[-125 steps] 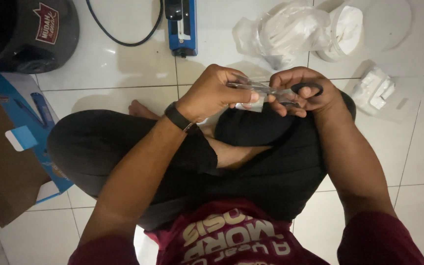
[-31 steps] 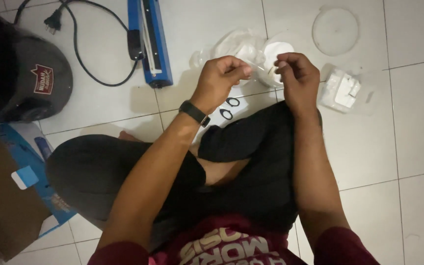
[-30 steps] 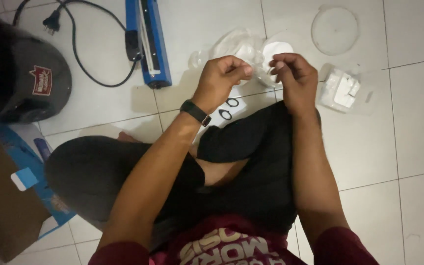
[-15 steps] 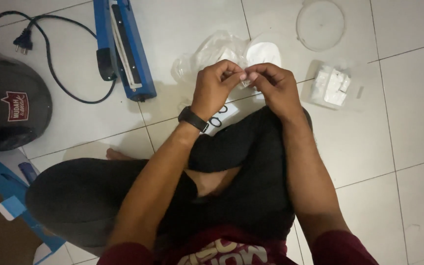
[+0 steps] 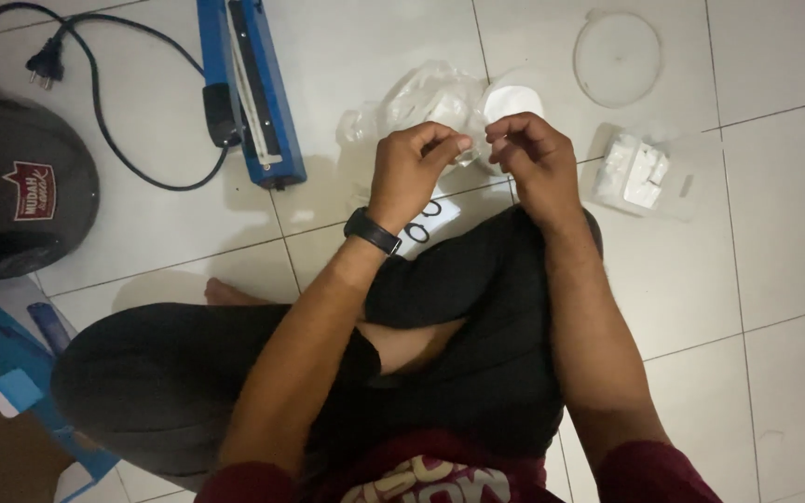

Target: The person scoops a white powder from a container into small plastic bags using a spoon. They then seal the bags using a blue heat sealer and trim the edges with scissors.

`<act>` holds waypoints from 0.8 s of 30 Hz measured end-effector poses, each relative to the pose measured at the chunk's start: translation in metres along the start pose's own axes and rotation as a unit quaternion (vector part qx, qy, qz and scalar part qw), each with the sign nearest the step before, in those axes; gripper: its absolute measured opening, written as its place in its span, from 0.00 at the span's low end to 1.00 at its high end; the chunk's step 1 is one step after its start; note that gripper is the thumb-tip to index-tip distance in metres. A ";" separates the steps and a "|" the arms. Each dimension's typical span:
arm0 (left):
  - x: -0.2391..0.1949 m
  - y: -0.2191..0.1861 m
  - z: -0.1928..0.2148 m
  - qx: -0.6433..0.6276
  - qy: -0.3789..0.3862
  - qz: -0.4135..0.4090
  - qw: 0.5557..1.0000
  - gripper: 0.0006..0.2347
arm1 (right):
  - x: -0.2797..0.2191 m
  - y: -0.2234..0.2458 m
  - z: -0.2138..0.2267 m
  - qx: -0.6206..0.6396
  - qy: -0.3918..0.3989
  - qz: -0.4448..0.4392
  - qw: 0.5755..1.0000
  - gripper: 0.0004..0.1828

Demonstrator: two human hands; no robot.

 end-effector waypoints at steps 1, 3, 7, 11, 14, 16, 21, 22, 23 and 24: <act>-0.001 -0.001 0.001 -0.001 -0.001 -0.001 1.000 0.04 | 0.000 0.002 -0.002 -0.001 0.002 0.001 1.000 0.08; -0.003 -0.004 0.002 0.008 -0.007 0.000 1.000 0.04 | 0.001 0.012 -0.005 -0.015 0.006 0.037 0.999 0.07; -0.004 -0.009 0.003 0.008 -0.002 -0.011 1.000 0.04 | 0.004 0.016 -0.010 -0.026 0.012 0.059 0.998 0.07; -0.003 -0.006 0.003 0.002 -0.007 -0.012 1.000 0.04 | 0.003 0.014 -0.011 -0.020 0.014 0.065 0.998 0.06; -0.001 -0.004 0.003 0.011 -0.018 -0.009 1.000 0.04 | 0.004 0.014 -0.011 -0.018 0.015 0.073 0.997 0.05; -0.001 -0.002 0.002 0.015 -0.019 -0.005 1.000 0.04 | 0.003 0.015 -0.012 -0.021 0.017 0.078 0.997 0.05; -0.001 0.000 0.001 0.007 -0.008 -0.003 1.000 0.05 | 0.005 0.019 -0.017 -0.021 0.046 0.075 0.996 0.05; -0.002 -0.001 0.001 0.007 -0.008 -0.002 1.000 0.05 | 0.004 0.019 -0.017 -0.021 0.046 0.074 0.996 0.05; -0.003 -0.004 0.001 0.006 -0.007 -0.014 1.000 0.05 | 0.003 0.017 -0.017 -0.019 0.050 0.066 0.996 0.04; -0.004 -0.006 0.001 0.005 -0.006 -0.025 1.000 0.04 | 0.002 0.015 -0.018 -0.017 0.053 0.057 0.997 0.04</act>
Point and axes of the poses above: each hand's wrist, its own x-axis towards the middle knuckle, its own z-axis out of the back of the hand, y = z × x, the point moved 7 cm from there along x, towards the middle knuckle, and after that the axes turned 13 degrees about z, right-handed, at the moved point
